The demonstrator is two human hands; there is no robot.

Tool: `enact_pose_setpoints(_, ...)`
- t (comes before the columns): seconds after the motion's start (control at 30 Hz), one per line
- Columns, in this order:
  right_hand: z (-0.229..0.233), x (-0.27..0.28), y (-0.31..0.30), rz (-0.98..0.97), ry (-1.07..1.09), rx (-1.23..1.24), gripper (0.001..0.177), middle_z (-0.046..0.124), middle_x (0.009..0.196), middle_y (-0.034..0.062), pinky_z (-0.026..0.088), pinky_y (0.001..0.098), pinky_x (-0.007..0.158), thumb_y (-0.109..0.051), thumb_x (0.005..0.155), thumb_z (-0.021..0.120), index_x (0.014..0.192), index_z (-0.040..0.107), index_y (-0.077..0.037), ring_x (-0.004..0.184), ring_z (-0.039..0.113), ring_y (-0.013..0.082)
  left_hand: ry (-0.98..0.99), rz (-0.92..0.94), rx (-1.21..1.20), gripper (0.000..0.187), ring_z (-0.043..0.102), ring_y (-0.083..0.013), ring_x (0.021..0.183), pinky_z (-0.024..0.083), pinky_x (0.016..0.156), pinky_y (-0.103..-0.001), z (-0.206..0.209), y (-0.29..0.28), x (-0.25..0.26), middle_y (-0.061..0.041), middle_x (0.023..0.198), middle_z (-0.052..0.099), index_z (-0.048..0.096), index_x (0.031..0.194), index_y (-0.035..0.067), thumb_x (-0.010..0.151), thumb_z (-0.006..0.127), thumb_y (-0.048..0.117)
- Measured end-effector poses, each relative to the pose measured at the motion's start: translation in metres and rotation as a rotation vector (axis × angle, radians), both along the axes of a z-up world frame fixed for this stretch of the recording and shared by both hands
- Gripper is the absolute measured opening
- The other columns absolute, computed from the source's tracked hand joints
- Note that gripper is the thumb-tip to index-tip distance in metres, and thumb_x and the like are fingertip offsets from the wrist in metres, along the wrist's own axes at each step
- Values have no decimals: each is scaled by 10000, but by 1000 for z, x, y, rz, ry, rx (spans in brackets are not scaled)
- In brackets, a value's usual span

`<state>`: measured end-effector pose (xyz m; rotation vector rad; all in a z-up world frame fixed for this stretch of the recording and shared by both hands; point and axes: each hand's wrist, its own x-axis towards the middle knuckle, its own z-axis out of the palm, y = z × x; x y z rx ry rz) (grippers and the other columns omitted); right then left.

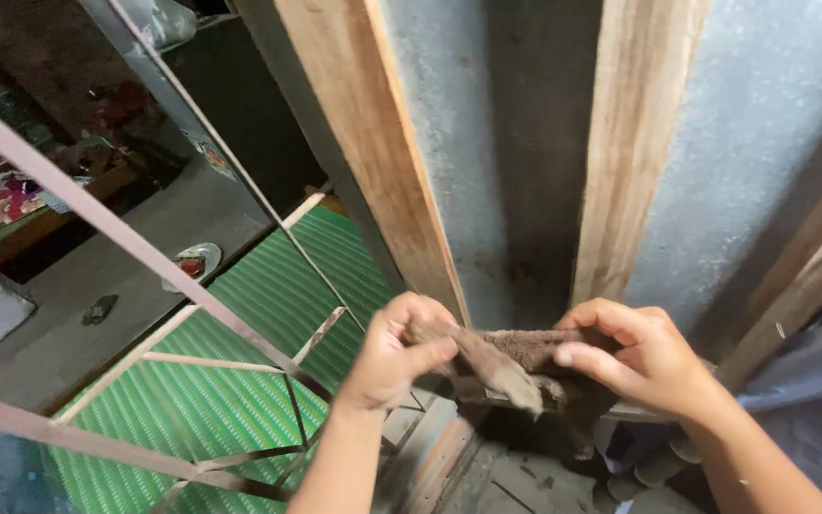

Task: Cleaning a wooden frame or cabinet structure using a brown cloth.

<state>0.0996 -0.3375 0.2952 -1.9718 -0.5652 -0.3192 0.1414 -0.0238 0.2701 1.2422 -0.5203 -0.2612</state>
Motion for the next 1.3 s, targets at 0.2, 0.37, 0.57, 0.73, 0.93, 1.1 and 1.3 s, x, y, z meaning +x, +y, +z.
enact_pose_setpoints(0.2,-68,21,-82,230,300,21,209,653,786,79,537,320,641,-212,906,775,867,770,-7,762,577,116,-482,153,28,275,676,-127,1051,566,913,-262,43,-12,22,-65,1119,695,537,969,107,935,737,-79)
enact_pose_setpoints(0.37,-14,-2,-52,476,164,964,295,708,1129,168,556,425,902,-277,1026,644,1116,654,4,1039,687,273,-283,475,-135,129,674,-132,973,591,836,-309,62,-43,30,-35,1064,677,603,1122,97,997,616,126)
enact_pose_setpoints(0.57,-47,19,-33,312,413,1009,335,690,1160,144,543,393,845,-310,996,615,1179,582,-32,989,664,232,-572,366,98,376,642,-177,1172,520,1034,-349,35,-84,35,-84,1294,663,576,1335,51,1110,576,353)
enact_pose_setpoints(0.73,-60,38,-21,614,441,927,278,657,1104,100,503,346,902,-254,1087,623,1189,581,1,1007,616,175,-684,-48,297,633,521,-182,1418,403,1221,-345,37,-107,43,-75,1515,543,436,1527,28,1119,468,512)
enact_pose_setpoints(0.93,-37,48,-17,510,424,835,209,677,1039,79,509,332,848,-197,1047,594,1129,615,-5,953,617,157,-243,-404,552,669,630,-158,1108,559,993,-349,0,-59,51,-138,1121,733,690,1242,-73,1056,579,560)
enact_pose_setpoints(1.1,-31,65,25,157,-51,563,262,694,1282,81,482,294,1060,-149,1061,532,1277,598,-16,1215,618,137,148,106,-417,275,684,-203,1048,584,943,-393,63,-41,0,-70,1118,726,649,1115,41,971,702,269)
enact_pose_setpoints(1.3,-17,94,116,-53,-613,23,626,419,1557,311,382,439,1169,-17,881,672,1467,451,10,1454,427,426,-813,847,90,239,392,-170,690,339,609,-333,143,2,75,-23,777,491,566,942,48,1109,546,218)
